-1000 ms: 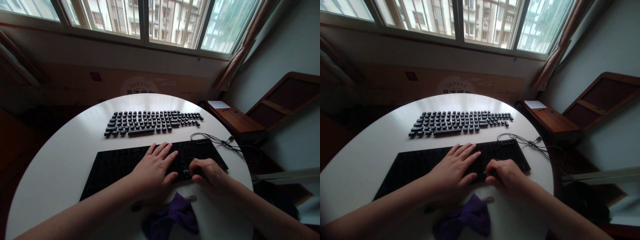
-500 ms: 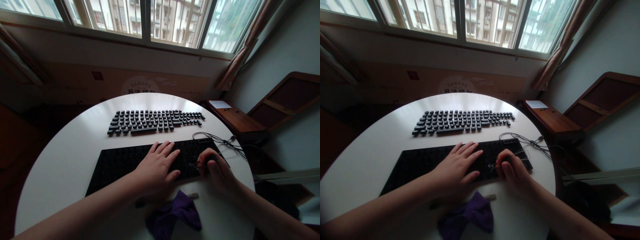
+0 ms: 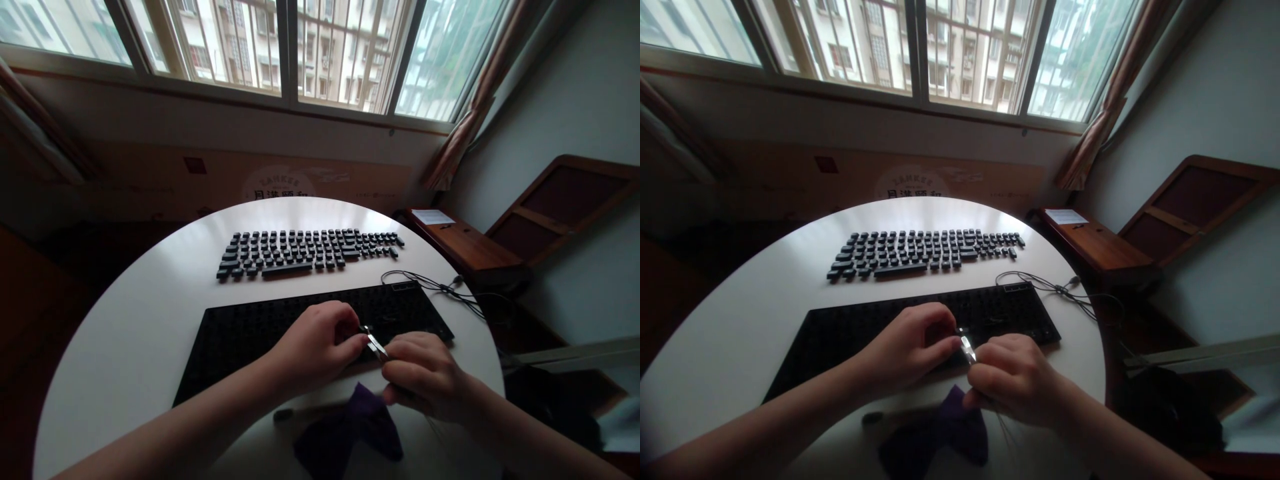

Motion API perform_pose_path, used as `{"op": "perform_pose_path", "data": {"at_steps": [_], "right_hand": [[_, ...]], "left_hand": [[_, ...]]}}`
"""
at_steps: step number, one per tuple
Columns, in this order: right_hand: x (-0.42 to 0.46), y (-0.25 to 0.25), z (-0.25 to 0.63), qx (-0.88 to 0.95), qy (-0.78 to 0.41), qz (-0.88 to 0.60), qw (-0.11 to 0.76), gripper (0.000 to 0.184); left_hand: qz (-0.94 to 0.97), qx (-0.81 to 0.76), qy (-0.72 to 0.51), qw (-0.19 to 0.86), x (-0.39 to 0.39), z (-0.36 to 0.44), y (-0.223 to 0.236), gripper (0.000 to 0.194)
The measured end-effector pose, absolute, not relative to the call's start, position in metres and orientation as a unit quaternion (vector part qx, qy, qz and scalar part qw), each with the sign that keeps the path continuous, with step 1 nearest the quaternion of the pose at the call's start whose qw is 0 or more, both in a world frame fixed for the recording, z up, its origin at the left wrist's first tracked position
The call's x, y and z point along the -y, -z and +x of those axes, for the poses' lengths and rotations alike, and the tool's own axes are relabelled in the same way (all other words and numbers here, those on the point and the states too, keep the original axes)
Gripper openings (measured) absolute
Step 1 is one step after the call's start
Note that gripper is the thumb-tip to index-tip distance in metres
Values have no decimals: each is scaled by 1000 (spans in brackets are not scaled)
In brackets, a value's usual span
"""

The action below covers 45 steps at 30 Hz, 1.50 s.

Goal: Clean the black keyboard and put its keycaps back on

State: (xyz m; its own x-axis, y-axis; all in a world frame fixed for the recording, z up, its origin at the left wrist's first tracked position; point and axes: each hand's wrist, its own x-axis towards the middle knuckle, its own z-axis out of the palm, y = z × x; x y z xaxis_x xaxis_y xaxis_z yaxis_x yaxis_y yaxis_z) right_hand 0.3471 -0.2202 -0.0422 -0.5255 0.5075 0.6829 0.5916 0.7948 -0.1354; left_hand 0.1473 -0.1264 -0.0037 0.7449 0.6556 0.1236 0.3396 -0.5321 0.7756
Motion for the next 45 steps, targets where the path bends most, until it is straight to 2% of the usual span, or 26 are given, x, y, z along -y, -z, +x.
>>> {"op": "perform_pose_path", "data": {"at_steps": [3, 6, 10, 13, 18, 20, 27, 38, 43, 45], "right_hand": [[220, 43, 345, 867, 72, -329, 366, 16], [220, 43, 346, 850, 68, -347, 390, 4], [218, 43, 354, 813, 79, -377, 437, 13], [215, 39, 357, 810, 105, -396, 420, 6], [208, 18, 349, 812, 147, -427, 369, 21], [202, 7, 345, 809, 163, -441, 353, 21], [174, -18, 337, 869, 96, -394, 283, 21], [148, -18, 335, 868, 15, -395, 300, 20], [105, -31, 368, 833, 10, -469, 292, 15], [80, -25, 386, 805, 11, -532, 264, 15]], "left_hand": [[833, -306, -208, 411, 125, 148, 7, 12], [814, -311, -225, 436, 121, 147, 9, 13], [781, -306, -260, 479, 114, 144, 9, 18], [770, -289, -259, 506, 112, 142, 7, 21], [777, -265, -257, 511, 113, 140, 10, 21], [774, -263, -268, 510, 111, 140, 11, 22], [731, -249, -305, 557, 99, 138, 17, 30], [640, -239, -330, 651, 89, 138, 19, 43], [534, -304, -378, 692, 86, 139, 17, 57], [523, -324, -393, 683, 85, 138, 17, 57]]}}
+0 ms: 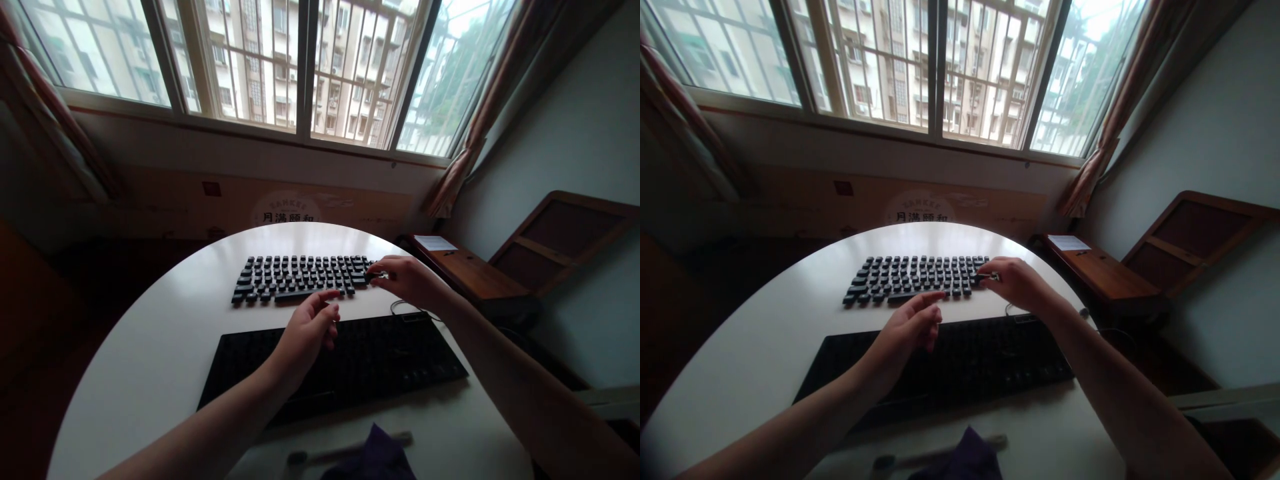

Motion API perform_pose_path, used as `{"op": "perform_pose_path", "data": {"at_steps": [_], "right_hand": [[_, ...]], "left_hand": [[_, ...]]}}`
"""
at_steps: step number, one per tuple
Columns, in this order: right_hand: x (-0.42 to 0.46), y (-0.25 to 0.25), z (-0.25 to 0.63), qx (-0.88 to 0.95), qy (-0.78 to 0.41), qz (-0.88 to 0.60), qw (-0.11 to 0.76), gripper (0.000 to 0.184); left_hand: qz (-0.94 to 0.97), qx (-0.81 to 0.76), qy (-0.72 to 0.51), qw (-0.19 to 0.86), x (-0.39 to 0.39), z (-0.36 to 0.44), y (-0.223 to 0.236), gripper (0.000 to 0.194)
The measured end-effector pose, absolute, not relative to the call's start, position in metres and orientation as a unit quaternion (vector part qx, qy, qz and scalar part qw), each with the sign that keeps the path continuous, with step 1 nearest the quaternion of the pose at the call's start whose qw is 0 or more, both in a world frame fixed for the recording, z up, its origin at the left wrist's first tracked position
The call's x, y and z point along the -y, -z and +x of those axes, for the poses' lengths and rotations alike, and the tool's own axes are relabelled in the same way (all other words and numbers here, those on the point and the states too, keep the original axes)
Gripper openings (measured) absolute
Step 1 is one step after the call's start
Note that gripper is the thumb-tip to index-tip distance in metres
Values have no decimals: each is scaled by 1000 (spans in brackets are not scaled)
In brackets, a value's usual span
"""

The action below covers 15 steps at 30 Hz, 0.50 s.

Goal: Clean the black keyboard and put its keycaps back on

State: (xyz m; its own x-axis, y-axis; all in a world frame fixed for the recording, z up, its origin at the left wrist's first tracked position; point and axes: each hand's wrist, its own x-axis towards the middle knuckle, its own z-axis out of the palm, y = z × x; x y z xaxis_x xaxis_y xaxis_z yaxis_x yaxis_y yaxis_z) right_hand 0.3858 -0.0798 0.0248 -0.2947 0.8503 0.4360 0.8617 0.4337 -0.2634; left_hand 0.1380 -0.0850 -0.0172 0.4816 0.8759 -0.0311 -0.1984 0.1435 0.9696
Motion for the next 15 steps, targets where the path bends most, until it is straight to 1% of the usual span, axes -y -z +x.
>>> {"op": "perform_pose_path", "data": {"at_steps": [3, 7, 15], "right_hand": [[52, -1, 403, 778, 16, -594, 205, 18], [44, 29, 405, 776, 17, -604, 180, 17], [42, 42, 403, 778, 5, -610, 147, 21]], "left_hand": [[533, -342, -385, 671, 83, 138, 21, 52], [556, -351, -358, 663, 80, 139, 29, 52], [578, -339, -341, 660, 76, 138, 37, 50]]}}
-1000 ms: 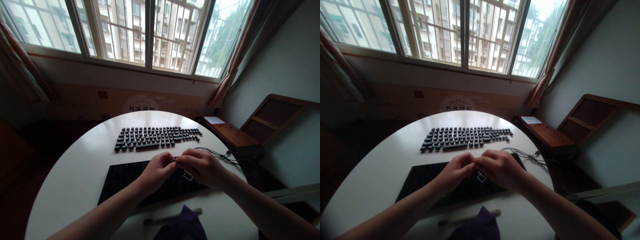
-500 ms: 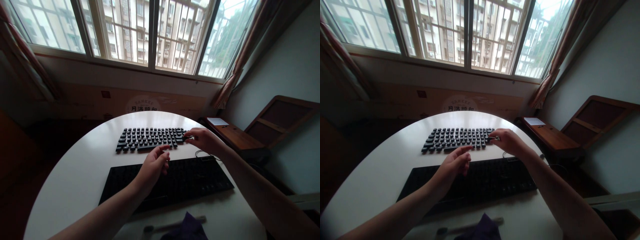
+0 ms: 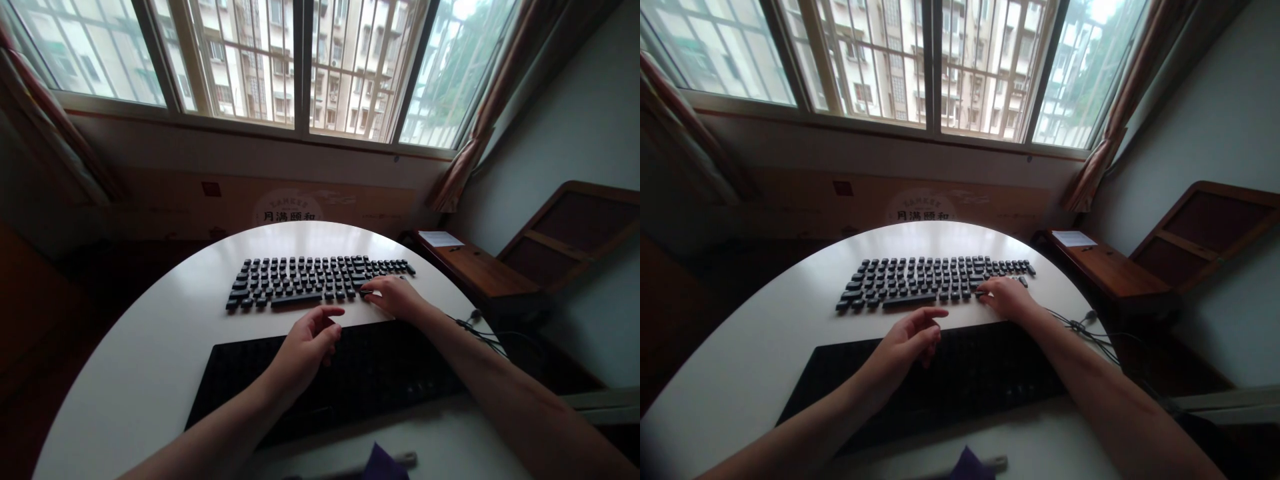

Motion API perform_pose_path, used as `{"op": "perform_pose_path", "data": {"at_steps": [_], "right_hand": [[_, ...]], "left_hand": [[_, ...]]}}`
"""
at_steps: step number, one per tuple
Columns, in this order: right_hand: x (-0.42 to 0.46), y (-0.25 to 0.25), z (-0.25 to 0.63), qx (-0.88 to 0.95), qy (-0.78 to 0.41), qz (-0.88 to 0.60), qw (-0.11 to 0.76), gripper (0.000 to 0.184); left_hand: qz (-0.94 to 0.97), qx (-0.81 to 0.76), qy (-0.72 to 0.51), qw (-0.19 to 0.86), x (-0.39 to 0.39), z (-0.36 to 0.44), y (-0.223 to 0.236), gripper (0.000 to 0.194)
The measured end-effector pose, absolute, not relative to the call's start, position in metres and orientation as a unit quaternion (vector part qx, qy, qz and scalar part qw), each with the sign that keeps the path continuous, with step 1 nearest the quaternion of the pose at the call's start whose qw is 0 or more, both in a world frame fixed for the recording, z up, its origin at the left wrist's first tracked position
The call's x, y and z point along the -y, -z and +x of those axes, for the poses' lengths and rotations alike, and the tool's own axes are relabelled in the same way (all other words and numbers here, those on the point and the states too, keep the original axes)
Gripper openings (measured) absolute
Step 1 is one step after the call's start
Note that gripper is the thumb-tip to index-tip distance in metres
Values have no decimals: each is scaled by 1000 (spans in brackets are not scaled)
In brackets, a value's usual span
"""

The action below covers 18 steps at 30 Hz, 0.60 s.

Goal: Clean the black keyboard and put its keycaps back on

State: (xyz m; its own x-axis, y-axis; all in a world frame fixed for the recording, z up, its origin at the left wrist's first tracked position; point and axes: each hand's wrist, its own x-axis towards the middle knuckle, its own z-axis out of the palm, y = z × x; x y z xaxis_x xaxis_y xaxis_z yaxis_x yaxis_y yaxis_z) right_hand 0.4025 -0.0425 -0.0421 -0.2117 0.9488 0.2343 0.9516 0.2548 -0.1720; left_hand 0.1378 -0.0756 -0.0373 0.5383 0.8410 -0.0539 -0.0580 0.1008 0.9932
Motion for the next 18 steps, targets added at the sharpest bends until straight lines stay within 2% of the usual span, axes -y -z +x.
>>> {"op": "perform_pose_path", "data": {"at_steps": [4, 10, 18], "right_hand": [[44, 44, 401, 770, 12, -620, 150, 25], [45, 43, 401, 758, 21, -630, 166, 16], [43, 45, 398, 756, 25, -630, 178, 14]], "left_hand": [[585, -335, -346, 652, 73, 139, 41, 49], [592, -328, -350, 648, 73, 138, 39, 48], [596, -325, -343, 649, 75, 138, 33, 46]]}}
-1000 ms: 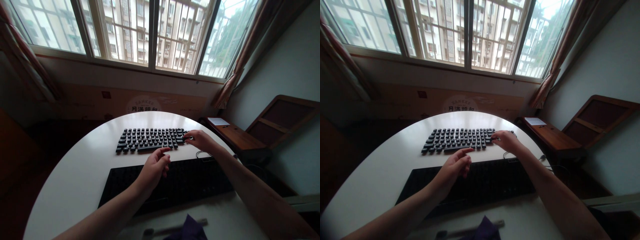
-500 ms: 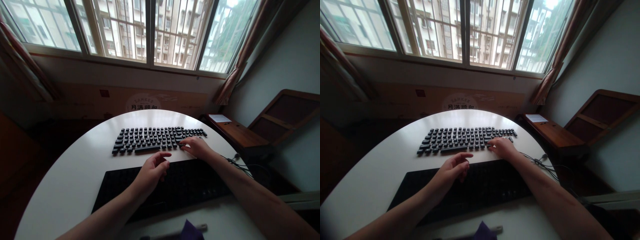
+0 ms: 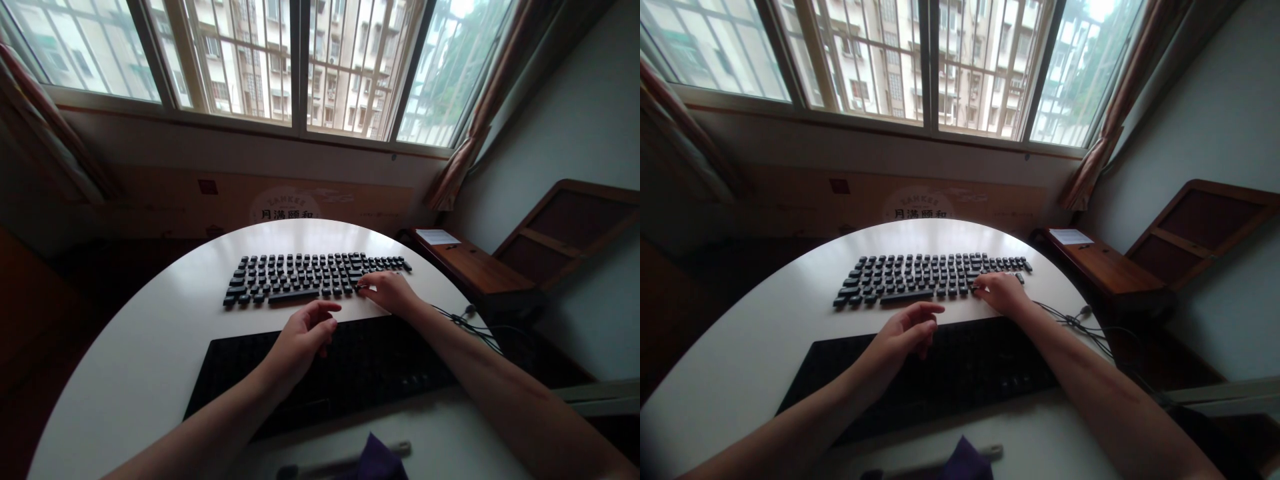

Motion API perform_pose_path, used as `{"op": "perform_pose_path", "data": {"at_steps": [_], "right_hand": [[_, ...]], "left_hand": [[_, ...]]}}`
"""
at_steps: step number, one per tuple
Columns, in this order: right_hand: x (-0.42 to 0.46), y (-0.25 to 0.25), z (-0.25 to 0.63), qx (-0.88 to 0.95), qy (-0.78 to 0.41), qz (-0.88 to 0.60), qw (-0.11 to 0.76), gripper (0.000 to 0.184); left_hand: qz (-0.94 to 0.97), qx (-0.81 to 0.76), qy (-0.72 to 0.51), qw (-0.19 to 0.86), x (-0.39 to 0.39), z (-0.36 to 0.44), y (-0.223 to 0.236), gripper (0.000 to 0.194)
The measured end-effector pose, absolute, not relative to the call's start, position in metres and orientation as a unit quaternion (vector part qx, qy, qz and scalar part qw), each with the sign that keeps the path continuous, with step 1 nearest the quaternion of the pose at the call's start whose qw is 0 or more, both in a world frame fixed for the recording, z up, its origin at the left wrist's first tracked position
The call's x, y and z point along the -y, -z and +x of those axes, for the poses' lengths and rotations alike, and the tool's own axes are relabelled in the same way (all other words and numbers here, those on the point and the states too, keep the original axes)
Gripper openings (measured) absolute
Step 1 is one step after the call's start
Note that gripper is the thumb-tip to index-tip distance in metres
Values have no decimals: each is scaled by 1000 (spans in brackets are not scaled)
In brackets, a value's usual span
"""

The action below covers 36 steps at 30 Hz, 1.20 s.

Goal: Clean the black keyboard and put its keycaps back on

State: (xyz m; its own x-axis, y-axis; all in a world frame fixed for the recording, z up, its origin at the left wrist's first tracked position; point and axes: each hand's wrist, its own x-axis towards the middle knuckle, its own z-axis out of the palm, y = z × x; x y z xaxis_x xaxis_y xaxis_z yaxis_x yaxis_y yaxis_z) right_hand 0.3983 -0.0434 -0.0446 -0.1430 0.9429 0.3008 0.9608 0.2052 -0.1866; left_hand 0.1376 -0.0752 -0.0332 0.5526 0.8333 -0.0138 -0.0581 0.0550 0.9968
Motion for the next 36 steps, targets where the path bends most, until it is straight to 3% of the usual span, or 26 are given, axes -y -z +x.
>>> {"op": "perform_pose_path", "data": {"at_steps": [11, 15, 19, 21, 24, 27, 30, 33, 36], "right_hand": [[46, 44, 396, 758, 46, -622, 189, 11], [52, 19, 400, 751, 82, -610, 241, 20], [82, -25, 410, 700, 115, -556, 433, 44], [110, -39, 415, 669, 74, -557, 487, 57], [157, -35, 417, 639, -91, -574, 504, 64], [195, -9, 414, 601, -315, -546, 492, 56], [213, 19, 409, 549, -458, -533, 452, 39], [215, 36, 403, 509, -503, -541, 443, 43], [213, 46, 397, 493, -471, -530, 504, 45]], "left_hand": [[640, -290, -338, 626, 82, 134, 25, 39], [775, -259, -313, 483, 92, 131, 15, 23], [911, -185, -230, 288, 109, 132, 9, 22], [935, -157, -201, 245, 115, 135, 12, 25], [952, -148, -167, 208, 121, 140, 19, 36], [966, -143, -122, 179, 124, 142, 25, 46], [973, -139, -92, 157, 124, 143, 31, 46], [976, -147, -83, 140, 124, 144, 34, 47], [975, -167, -77, 127, 121, 144, 31, 52]]}}
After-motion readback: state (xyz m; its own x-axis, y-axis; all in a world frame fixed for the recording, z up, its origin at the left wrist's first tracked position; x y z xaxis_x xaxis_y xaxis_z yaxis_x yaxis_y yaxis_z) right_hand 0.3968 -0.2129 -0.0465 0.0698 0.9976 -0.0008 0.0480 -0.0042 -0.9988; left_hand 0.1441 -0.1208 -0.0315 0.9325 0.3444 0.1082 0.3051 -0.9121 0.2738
